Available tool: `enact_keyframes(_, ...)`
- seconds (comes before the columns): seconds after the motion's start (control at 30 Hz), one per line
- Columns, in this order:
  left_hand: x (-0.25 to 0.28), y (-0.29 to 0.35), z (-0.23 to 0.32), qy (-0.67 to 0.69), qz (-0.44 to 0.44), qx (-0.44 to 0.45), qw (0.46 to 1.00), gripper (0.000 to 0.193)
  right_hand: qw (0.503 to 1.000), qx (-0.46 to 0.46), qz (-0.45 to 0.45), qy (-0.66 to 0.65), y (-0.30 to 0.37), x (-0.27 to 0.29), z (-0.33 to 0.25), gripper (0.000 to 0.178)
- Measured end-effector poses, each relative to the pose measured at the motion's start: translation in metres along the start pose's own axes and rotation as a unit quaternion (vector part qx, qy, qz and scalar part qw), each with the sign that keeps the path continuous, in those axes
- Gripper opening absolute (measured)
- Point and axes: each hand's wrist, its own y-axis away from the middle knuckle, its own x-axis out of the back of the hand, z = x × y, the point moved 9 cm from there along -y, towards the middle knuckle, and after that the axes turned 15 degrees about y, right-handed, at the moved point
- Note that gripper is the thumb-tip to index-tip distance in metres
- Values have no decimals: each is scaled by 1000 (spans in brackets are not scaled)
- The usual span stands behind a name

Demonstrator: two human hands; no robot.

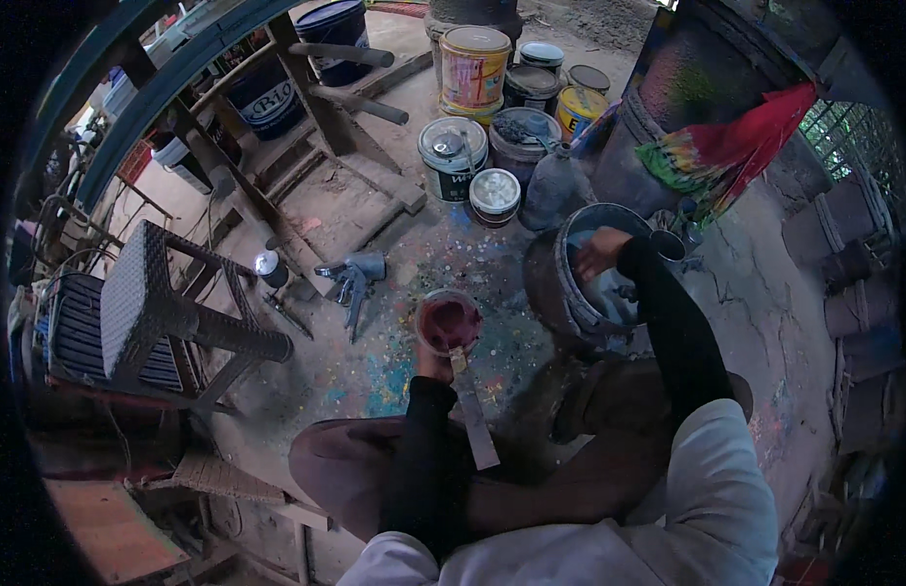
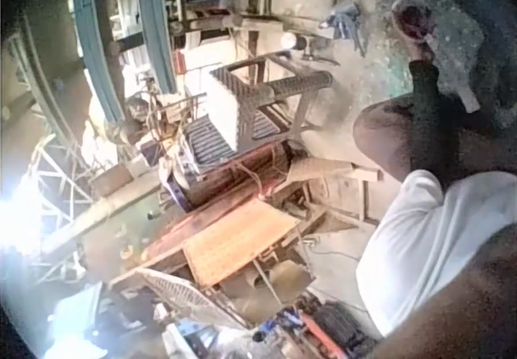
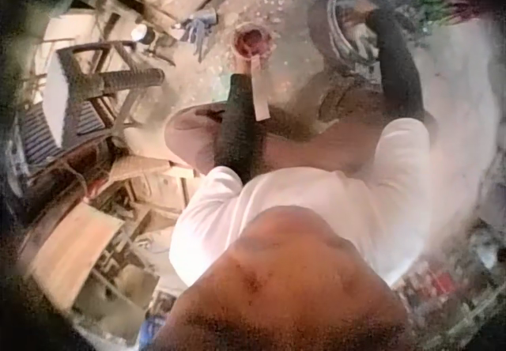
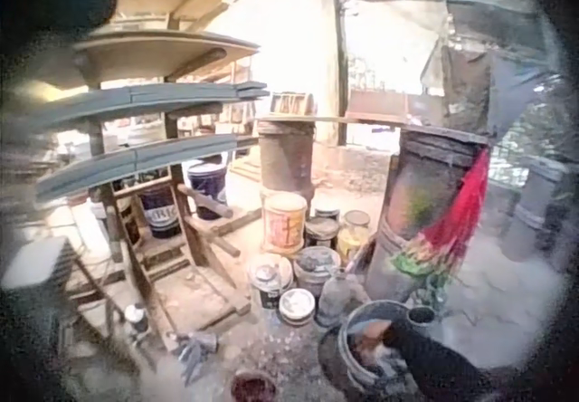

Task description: The person sits on the floor and mixes a purple liquid in a small plastic cup using a metal strip. They add a dark liquid from a can and a white substance from a small container into the cup, stirring thoroughly. Finally, they pour the mixed purple liquid into a spray gun container.

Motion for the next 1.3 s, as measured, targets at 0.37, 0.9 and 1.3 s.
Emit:
enact_keyframes(0.37, 61, -19, 10, -8, -50, -26, 998, 50, 817, 99, 354, 444, 23, 17, -35, 16)
enact_keyframes(0.9, 26, -23, 21, -17, -38, 2, 999, 43, 851, 52, 310, 421, -36, -23, 7, 21)
enact_keyframes(1.3, 19, -26, 13, -1, -40, 14, 999, 42, 985, 90, -66, -133, 39, 41, -8, 18)
